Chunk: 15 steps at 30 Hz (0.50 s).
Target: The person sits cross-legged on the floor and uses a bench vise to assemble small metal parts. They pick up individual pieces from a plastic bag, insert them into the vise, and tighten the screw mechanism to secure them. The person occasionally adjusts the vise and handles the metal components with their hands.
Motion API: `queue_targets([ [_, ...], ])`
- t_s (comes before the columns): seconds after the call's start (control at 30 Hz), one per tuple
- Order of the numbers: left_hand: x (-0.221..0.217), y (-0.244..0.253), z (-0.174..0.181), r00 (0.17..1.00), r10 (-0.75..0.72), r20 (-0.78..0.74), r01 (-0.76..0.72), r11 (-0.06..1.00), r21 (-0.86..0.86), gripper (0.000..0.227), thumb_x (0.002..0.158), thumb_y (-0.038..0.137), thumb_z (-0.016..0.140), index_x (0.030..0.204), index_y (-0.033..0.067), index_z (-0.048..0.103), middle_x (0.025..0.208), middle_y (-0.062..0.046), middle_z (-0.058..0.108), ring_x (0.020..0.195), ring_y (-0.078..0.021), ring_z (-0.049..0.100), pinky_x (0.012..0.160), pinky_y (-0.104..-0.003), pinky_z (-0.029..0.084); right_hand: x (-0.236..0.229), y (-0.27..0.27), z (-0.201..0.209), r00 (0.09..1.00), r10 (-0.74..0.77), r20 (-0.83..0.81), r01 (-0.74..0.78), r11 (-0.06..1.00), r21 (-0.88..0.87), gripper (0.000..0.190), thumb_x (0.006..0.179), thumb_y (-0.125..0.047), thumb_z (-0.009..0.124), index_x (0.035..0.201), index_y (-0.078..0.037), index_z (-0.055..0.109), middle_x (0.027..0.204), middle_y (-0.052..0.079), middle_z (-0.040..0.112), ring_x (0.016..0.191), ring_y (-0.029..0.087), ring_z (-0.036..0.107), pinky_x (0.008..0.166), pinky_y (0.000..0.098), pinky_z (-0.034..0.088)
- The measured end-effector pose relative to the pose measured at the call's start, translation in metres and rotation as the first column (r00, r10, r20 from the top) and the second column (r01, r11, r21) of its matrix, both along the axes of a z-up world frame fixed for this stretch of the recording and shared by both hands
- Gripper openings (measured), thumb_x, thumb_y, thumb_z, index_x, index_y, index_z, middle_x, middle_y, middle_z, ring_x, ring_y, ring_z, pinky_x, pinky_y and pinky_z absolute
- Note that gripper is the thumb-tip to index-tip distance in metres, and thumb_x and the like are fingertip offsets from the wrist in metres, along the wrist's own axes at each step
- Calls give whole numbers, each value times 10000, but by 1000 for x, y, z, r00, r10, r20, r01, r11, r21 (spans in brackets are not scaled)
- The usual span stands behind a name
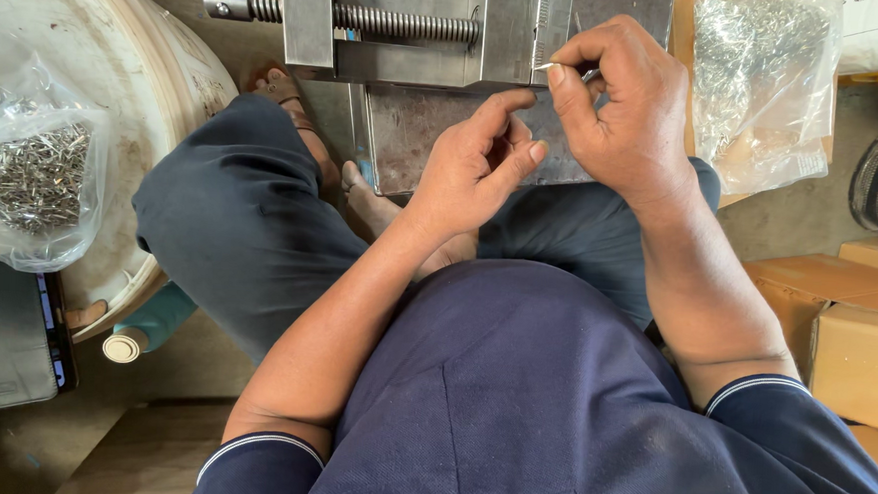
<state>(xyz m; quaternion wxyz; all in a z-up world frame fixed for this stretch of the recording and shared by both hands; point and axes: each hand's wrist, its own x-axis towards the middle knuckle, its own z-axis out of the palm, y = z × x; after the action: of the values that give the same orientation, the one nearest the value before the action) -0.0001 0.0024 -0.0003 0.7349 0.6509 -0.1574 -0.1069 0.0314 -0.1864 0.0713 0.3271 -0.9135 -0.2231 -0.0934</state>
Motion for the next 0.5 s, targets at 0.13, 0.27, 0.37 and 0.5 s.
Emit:
queue_targets([
  [0.13,1,0,2,1000,4,-3,-3,1000,1,420,1024,183,709,1379,27,549,857,6,636,724,-67,620,677,-233,522,2,0,0,1000,7,-2,-7,1000,-2,114,1123,-48,729,1064,-8,640,991,93,677,792,134,682,652,236,538],
  [0.27,1,0,1,1000,-5,-8,5,1000,2,419,1026,184,705,1382,31,548,858,9,638,729,-68,631,683,-232,527,2,0,-3,1000,4,0,-4,1000,24,70,1106,-23,697,1083,-3,634,1005,90,672,839,138,688,687,229,565],
  [0.37,1,0,1,1000,-4,-3,4,1000,-1,420,1024,181,706,1383,32,546,865,8,643,739,-70,635,693,-235,530,2,0,-3,1000,1,-4,-1,999,37,68,1105,-18,697,1083,-2,635,1004,90,669,839,139,685,688,229,566],
  [0.5,1,0,2,1000,-4,-3,4,1000,6,427,1017,185,709,1380,33,544,861,8,646,737,-69,637,691,-234,530,1,0,-2,1000,5,-5,-4,1000,22,95,1111,-31,720,1068,-4,640,1003,92,671,804,133,680,664,232,543],
])
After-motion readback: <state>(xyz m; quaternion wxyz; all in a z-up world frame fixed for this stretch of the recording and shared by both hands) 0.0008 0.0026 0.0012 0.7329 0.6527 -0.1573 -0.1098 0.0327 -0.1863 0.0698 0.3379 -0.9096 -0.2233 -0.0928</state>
